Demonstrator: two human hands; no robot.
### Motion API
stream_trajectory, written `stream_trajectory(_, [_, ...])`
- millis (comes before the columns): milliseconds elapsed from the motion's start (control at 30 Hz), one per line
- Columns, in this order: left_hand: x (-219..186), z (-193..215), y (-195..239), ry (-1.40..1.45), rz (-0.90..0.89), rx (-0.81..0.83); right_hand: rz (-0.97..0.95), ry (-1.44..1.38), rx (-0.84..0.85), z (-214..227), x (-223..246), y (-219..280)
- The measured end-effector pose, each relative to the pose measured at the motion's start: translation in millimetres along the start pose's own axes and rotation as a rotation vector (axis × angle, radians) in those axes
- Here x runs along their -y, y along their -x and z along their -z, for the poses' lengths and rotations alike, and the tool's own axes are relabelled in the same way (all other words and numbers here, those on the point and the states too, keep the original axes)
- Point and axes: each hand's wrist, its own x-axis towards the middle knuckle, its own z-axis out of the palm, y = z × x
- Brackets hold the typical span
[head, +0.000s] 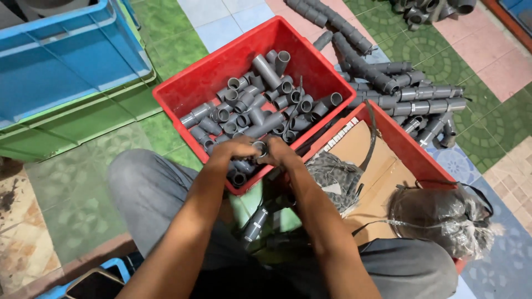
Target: Assembling PVC pipe fittings by connecting T-joints to short pipe segments.
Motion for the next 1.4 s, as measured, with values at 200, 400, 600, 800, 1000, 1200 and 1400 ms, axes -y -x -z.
stream_trajectory(200, [13.1, -22.3, -21.4, -0.134, -0.231, -0.258, -0.053, -0.140, -0.106, 16.5, -2.0, 8.3])
stream_trajectory(400, [-34.9, -28.0, -13.1, -0.098, -0.449, -0.415, -0.140, -0.568, -0.272, 77.9, 29.1, 84.4])
stream_trajectory(600, [-96.5, -43.0, -30.5, -0.082, -0.825, -0.498, -0.379, -0.087, -1.049, 83.4, -155.2, 114.1])
stream_trajectory(800, [-142.0, -83.7, -33.4, -0.150, -0.725, -0.230, -1.056, -0.338, -0.618, 71.4, -161.0, 193.0])
stream_trajectory(1000, [-157.7, -102.7, -52.1, -0.585, -0.821, -0.152, -0.435, -1.104, -0.587, 53.5, -146.9, 191.7])
stream_trajectory(1200, [-149.0, -112.8, -77.6, -0.787, -0.777, -0.146, -0.499, -1.111, -0.289, 96.3, -122.8, 212.2])
stream_trajectory(1400, [-139.7, -103.3, -82.8, -0.750, -0.764, -0.138, -0.625, -0.202, -0.407, 60.4, -252.4, 194.9])
